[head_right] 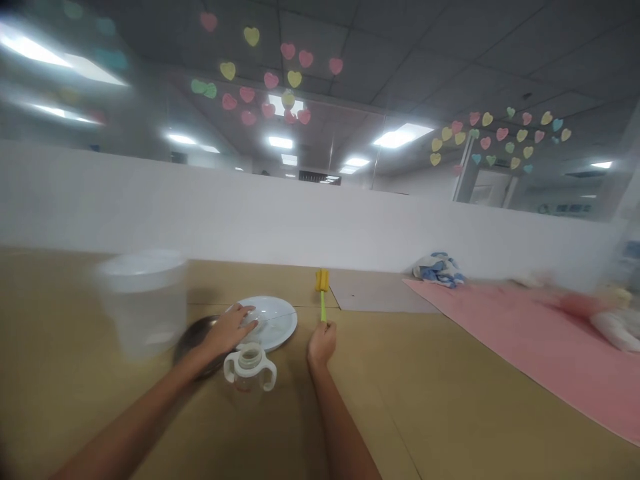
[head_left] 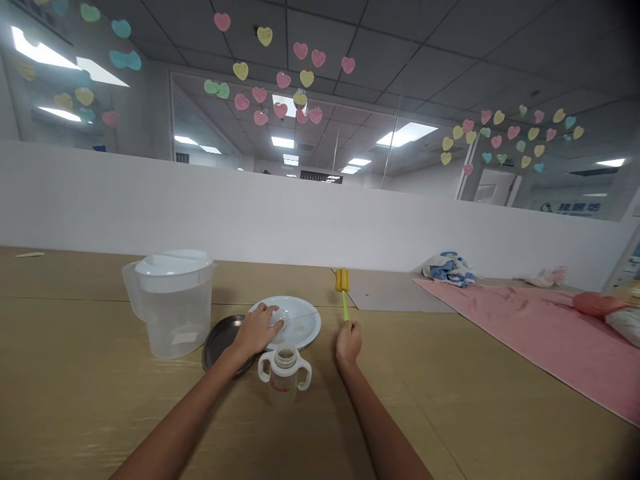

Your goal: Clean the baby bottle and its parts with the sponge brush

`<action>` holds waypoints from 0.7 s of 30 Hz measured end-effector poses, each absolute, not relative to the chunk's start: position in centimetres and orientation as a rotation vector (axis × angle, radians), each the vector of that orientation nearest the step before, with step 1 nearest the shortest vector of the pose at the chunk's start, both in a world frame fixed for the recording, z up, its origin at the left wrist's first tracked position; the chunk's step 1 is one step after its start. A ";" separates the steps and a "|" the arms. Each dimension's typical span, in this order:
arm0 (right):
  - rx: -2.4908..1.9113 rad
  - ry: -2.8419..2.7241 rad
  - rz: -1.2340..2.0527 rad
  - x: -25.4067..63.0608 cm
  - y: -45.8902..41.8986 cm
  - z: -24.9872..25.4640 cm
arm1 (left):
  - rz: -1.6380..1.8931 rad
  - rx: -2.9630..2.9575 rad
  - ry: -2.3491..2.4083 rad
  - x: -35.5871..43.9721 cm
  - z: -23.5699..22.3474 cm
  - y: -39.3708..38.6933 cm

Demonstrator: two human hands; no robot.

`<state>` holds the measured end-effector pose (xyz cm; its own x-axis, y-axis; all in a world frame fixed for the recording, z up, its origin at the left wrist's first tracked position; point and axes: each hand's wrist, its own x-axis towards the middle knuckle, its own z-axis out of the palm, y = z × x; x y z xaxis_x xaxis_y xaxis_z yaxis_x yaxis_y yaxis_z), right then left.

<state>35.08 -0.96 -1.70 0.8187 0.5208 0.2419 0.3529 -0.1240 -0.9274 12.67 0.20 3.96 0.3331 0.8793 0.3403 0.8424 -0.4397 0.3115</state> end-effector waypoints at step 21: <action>-1.755 -0.785 0.123 34.8 -1.0 -1.9 | 0.290 2.537 1.205 12.3 6.2 0.9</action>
